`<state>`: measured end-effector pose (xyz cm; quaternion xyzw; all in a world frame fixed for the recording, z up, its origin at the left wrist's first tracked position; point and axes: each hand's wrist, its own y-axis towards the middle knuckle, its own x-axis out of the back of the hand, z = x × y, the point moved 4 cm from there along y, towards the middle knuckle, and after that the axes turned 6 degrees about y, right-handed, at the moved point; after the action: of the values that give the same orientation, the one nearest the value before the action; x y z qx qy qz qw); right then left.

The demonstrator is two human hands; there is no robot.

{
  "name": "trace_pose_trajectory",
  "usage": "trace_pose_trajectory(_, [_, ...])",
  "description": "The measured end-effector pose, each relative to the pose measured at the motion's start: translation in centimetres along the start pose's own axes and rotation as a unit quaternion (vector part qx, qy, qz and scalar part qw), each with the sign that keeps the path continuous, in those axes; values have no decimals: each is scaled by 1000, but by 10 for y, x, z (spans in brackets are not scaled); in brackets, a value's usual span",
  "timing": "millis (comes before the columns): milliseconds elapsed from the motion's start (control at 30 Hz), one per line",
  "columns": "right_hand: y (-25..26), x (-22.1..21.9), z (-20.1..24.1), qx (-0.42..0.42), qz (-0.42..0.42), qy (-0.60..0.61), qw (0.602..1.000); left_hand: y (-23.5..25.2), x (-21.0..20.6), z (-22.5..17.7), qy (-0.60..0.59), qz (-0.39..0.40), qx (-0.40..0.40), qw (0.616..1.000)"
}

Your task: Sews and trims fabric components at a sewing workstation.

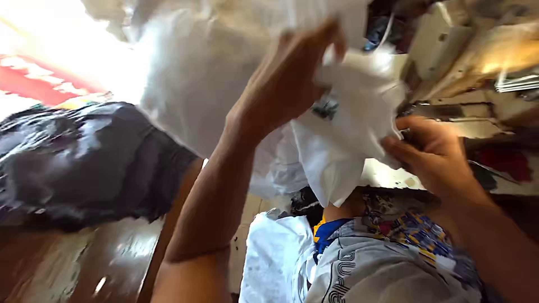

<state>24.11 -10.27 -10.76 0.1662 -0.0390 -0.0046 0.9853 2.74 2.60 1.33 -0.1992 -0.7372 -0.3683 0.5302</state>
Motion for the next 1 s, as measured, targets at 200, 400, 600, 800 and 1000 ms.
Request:
trace_pose_trajectory(200, [-43,39,-102,-127,-33,43,990,-26,-98,10,-178,140,-47,973])
trace_pose_trajectory(400, [-43,46,-96,-56,-22,-64,996,-16,-93,-21,-108,33,-34,993])
trace_pose_trajectory(600, [-32,44,-83,32,-36,-107,993,-4,-94,-50,-92,10,-40,995])
trace_pose_trajectory(800, [-51,50,-95,-31,-61,11,998,1,-130,-63,-174,-6,-6,985])
trace_pose_trajectory(1000, [-63,57,-100,-38,-98,83,991,3,-172,-68,-136,-49,39,989])
